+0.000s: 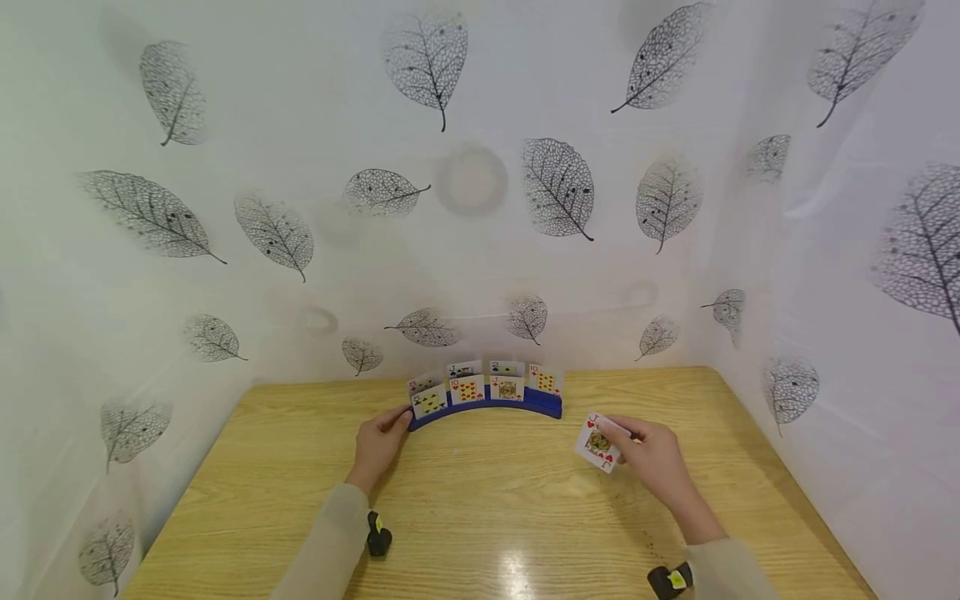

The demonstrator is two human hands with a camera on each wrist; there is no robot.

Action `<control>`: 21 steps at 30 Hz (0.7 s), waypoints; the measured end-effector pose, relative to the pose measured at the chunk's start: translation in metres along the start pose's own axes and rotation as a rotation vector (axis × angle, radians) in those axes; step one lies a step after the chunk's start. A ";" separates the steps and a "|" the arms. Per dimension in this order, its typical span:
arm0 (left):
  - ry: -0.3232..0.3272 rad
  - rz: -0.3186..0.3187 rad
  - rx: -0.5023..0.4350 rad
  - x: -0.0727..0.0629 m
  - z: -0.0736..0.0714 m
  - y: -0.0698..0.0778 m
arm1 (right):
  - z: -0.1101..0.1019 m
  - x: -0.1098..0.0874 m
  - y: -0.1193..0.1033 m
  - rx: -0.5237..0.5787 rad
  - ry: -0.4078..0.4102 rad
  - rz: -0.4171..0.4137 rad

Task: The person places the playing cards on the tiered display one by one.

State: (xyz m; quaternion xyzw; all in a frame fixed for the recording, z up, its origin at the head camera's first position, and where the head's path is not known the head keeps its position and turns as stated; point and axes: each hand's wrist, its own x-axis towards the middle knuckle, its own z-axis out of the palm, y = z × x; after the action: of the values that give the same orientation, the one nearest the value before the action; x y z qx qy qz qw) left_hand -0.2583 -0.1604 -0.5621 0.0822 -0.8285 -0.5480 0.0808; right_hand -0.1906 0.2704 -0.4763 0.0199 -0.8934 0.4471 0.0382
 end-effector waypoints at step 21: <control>0.007 0.010 0.001 -0.001 0.000 0.004 | 0.040 0.052 -0.020 0.036 0.006 -0.001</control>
State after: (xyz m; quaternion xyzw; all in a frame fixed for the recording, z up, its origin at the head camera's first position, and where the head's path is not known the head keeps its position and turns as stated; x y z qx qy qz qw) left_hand -0.2574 -0.1589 -0.5580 0.0801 -0.8290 -0.5467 0.0863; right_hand -0.2426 0.2264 -0.4800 0.0197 -0.8852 0.4631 0.0406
